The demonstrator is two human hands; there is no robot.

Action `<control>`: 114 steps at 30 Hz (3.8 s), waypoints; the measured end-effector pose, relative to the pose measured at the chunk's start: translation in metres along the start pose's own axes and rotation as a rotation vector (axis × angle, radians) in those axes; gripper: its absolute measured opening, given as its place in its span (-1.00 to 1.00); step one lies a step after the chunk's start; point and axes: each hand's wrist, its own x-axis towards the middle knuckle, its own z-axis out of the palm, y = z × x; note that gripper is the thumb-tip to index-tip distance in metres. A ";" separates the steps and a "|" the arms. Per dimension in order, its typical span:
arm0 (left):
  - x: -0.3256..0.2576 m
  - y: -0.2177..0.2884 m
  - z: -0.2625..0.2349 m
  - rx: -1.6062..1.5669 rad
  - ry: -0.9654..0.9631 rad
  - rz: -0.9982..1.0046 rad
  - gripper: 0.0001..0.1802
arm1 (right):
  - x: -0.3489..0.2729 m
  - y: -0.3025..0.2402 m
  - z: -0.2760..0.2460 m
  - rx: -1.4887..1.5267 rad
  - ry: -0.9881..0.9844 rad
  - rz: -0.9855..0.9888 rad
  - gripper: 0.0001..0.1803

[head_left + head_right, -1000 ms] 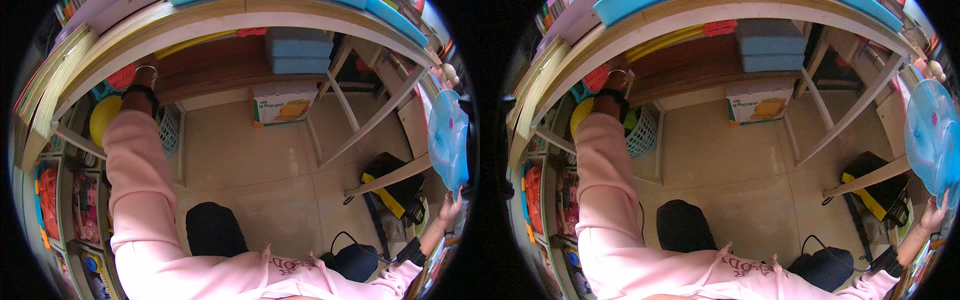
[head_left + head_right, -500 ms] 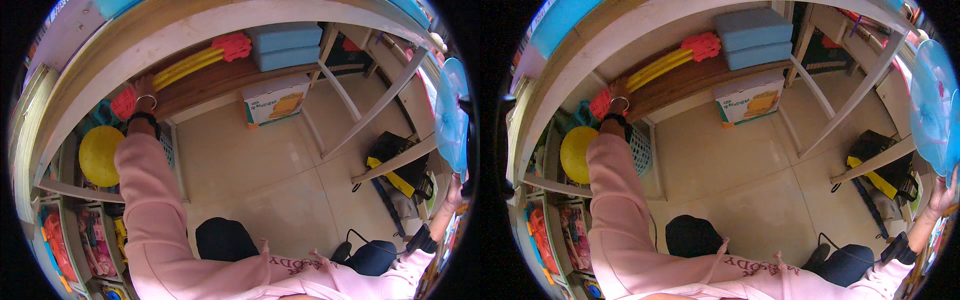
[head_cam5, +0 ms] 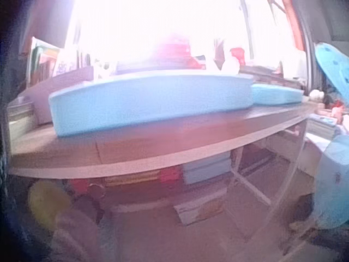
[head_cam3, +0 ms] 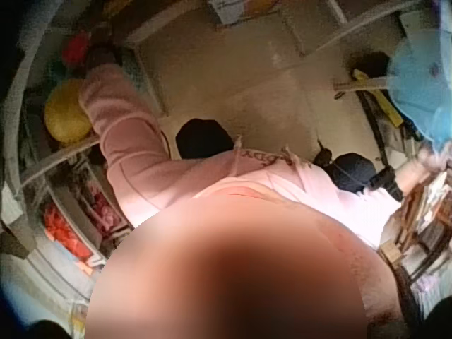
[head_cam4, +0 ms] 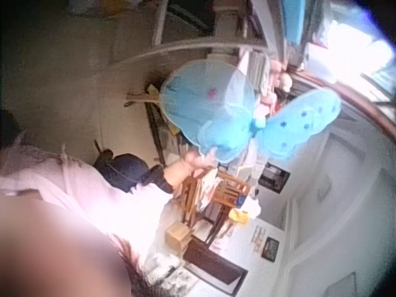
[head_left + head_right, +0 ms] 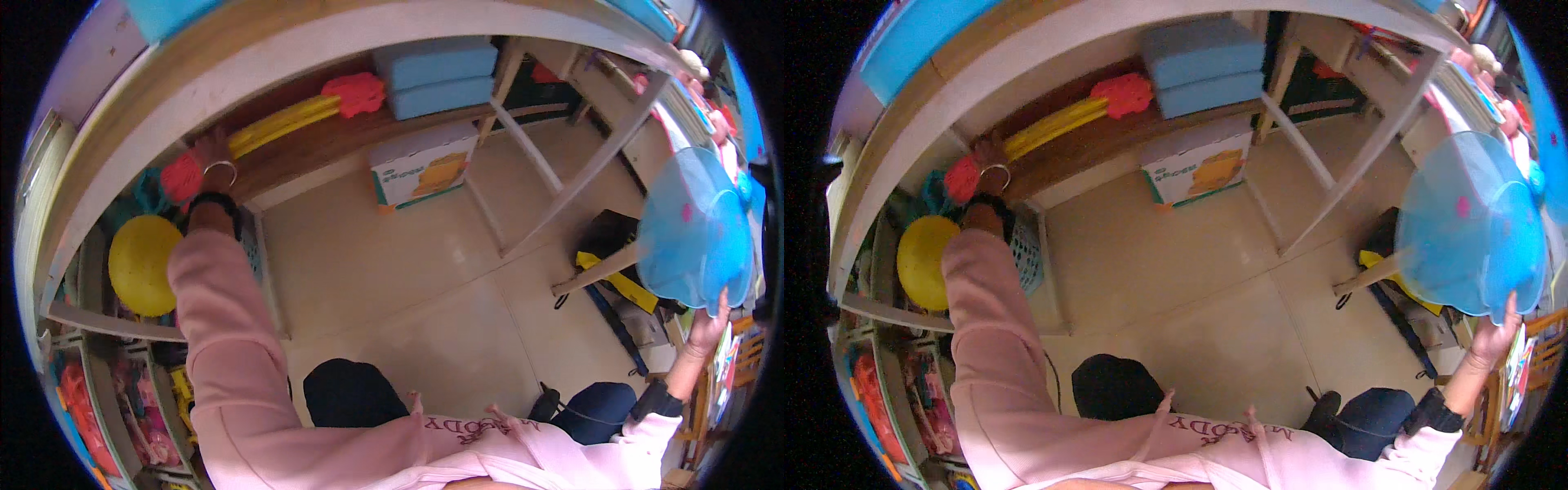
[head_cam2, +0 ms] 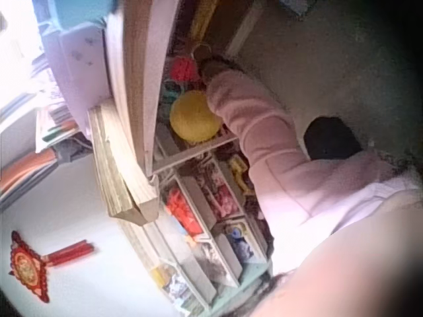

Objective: The person organizes a cluttered room by sorting books, papers, and toys. They place items into a purple organizer, fold a pink bib, and arrange various objects on shelves and under a table.

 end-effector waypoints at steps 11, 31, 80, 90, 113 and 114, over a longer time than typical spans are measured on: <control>-0.149 0.107 -0.187 -1.383 -0.144 0.644 -0.18 | -0.031 0.033 -0.049 -0.058 -0.345 0.270 -0.66; -0.284 -0.029 -0.107 -2.040 -1.246 -0.272 -0.19 | -0.064 0.107 0.200 0.054 -1.131 0.828 -0.66; -0.050 -0.086 -0.052 -1.527 0.515 0.325 -0.53 | -0.127 0.292 0.624 0.074 -0.945 -0.302 -0.65; -0.006 -0.019 0.042 -1.177 0.243 0.022 -0.61 | -0.149 0.368 0.628 -1.003 -0.686 -0.060 -0.36; -0.194 0.056 -0.135 -1.205 0.135 0.143 -0.83 | -0.011 -0.048 0.189 -0.070 -1.762 0.178 -0.43; -0.207 0.070 -0.153 -1.255 0.096 0.177 -0.82 | 0.014 -0.063 0.167 -0.060 -1.628 0.045 -0.45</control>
